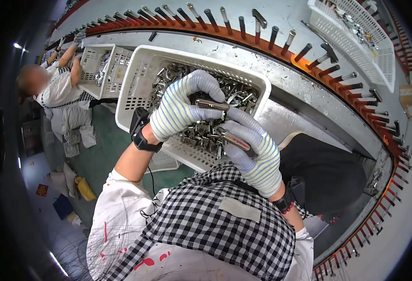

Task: Picking up individual metal components from a basket and precisely mounting them onto the hooks of a moving production line conveyor.

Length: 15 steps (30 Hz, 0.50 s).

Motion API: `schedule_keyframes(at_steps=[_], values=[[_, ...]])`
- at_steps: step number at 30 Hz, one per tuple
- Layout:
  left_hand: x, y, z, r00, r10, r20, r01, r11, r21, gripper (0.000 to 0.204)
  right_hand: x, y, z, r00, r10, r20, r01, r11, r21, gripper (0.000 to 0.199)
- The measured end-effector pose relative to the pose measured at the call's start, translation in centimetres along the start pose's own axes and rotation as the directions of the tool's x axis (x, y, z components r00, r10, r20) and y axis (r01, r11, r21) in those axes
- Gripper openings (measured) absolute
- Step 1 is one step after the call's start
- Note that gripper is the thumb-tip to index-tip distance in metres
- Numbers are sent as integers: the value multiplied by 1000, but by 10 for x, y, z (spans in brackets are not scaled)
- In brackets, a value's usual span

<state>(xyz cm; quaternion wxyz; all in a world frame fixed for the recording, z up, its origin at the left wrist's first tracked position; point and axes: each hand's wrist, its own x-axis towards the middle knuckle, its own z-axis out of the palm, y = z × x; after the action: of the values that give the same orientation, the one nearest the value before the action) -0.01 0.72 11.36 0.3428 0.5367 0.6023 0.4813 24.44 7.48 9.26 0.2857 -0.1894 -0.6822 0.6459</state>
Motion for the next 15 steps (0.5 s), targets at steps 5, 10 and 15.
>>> schedule_keyframes(at_steps=[5,10,15], values=[[0,-10,-13,992,-77,103,90,988,-122,31,-2,1,6,996,86,26,-86,996,2,34],[33,-43,-55,932,-177,315,117,973,199,65,-6,11,10,962,257,95,-262,964,43,38],[146,-64,-85,893,-441,-90,385,852,-354,95,-7,17,7,971,180,158,-154,974,-167,39]])
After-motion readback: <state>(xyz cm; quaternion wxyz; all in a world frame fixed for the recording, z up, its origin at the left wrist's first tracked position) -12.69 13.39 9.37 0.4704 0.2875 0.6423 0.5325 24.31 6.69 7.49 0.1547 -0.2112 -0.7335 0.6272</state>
